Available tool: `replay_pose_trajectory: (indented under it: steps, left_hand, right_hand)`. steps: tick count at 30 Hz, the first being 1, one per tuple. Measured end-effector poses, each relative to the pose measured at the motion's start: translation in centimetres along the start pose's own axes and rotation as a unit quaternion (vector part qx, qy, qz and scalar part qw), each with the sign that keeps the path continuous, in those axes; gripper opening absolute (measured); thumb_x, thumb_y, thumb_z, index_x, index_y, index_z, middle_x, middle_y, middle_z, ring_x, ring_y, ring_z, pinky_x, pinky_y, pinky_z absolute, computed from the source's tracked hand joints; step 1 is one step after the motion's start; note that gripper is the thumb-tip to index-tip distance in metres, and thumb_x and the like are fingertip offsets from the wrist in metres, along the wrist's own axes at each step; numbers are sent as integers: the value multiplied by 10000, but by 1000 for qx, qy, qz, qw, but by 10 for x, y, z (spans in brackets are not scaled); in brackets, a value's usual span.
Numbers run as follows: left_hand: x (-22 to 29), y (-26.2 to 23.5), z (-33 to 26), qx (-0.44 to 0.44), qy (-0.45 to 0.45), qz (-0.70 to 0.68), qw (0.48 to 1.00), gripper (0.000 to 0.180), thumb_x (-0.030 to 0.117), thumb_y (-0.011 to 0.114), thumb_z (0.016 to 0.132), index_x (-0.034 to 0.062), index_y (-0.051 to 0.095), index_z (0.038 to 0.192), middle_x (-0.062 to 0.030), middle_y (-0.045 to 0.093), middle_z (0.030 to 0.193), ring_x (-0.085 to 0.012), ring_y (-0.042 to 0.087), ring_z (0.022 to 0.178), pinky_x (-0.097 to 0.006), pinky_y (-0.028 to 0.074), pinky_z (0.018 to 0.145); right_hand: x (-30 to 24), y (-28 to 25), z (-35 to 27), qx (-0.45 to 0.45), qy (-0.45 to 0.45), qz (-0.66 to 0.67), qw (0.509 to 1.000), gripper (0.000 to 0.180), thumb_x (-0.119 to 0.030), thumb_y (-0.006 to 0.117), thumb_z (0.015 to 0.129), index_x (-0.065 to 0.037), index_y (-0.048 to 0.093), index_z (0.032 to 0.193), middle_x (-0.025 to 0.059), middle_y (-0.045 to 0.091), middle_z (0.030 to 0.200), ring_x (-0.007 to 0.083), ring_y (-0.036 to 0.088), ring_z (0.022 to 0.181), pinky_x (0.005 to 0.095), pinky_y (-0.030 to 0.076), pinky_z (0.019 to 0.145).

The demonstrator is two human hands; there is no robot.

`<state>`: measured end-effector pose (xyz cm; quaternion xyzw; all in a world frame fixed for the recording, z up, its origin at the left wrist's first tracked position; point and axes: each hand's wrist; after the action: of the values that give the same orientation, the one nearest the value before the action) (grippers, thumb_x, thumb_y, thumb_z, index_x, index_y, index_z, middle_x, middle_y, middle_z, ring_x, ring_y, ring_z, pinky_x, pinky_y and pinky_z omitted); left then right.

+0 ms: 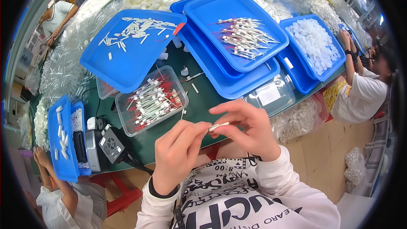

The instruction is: The person sits at a workstation in a factory setting, repeatedly picking up small white plastic pieces and thin red-tipped rods from blue trays. They insert the rods into the plastic pieces by hand and place the assembled units into a clear container.

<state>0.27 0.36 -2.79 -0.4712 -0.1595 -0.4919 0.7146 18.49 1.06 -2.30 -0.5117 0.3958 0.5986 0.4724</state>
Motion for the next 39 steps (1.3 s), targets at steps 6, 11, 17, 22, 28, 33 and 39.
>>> replay_pose_trajectory:
  steps: [6, 11, 17, 22, 28, 33, 39]
  left_hand:
    - [-1, 1, -2, 0, -31, -29, 999, 167, -60, 667, 795, 17, 671, 944, -78, 602, 748, -199, 577, 582, -287, 441, 502]
    - [-1, 3, -2, 4, -16, -17, 1000, 159, -52, 669, 798, 24, 672, 937, -79, 604, 752, -199, 582, 583, -285, 448, 501]
    - [-7, 6, -2, -6, 69, 49, 996, 173, -51, 673, 790, 22, 654, 945, -80, 606, 824, -183, 590, 593, -284, 466, 518]
    - [-6, 5, -4, -7, -49, -65, 997, 297, -88, 685, 747, 27, 617, 1013, -104, 564, 1023, -158, 623, 699, -281, 500, 598]
    - [-14, 1, -2, 40, 43, 33, 998, 217, -86, 718, 735, 13, 672, 922, -94, 640, 893, -197, 643, 719, -285, 517, 621]
    - [-10, 1, -1, 33, 29, -12, 999, 204, -78, 735, 724, 17, 701, 901, -96, 670, 841, -205, 650, 710, -284, 517, 615]
    - [-5, -2, -1, 13, 11, -46, 999, 198, -74, 743, 718, 15, 712, 892, -99, 682, 840, -192, 656, 687, -272, 512, 581]
  right_hand:
    - [12, -11, -4, 14, -38, 6, 999, 108, 26, 628, 874, 49, 663, 973, 111, 707, 876, 174, 710, 808, 262, 558, 724]
    - [9, -8, -4, 9, -8, 34, 999, 70, 69, 607, 880, 75, 646, 938, 145, 688, 872, 208, 696, 799, 299, 572, 734]
    - [15, -8, -6, -31, 51, 71, 996, 123, -17, 624, 893, 40, 657, 997, 108, 707, 893, 185, 708, 841, 259, 551, 737]
    - [19, -6, -8, 26, -26, -98, 995, 142, -30, 649, 873, 1, 666, 1010, 78, 711, 883, 183, 715, 829, 269, 538, 701]
    - [15, -6, -9, 46, -62, -161, 984, 113, -31, 684, 836, -14, 679, 947, 79, 705, 894, 212, 701, 781, 282, 527, 668]
    - [18, -7, -2, 36, -214, -270, 938, 147, -5, 723, 763, -39, 684, 901, 62, 671, 845, 221, 643, 742, 299, 507, 634]
    - [14, -5, -4, 42, -239, -252, 937, 158, 13, 739, 735, -43, 687, 873, 58, 647, 813, 209, 624, 721, 303, 495, 607]
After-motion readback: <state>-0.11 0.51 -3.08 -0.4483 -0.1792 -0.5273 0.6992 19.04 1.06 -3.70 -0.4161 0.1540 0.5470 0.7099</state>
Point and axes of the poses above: each hand's wrist, its own z-axis towards the middle knuckle, its own y-axis out of the palm, x = y × z
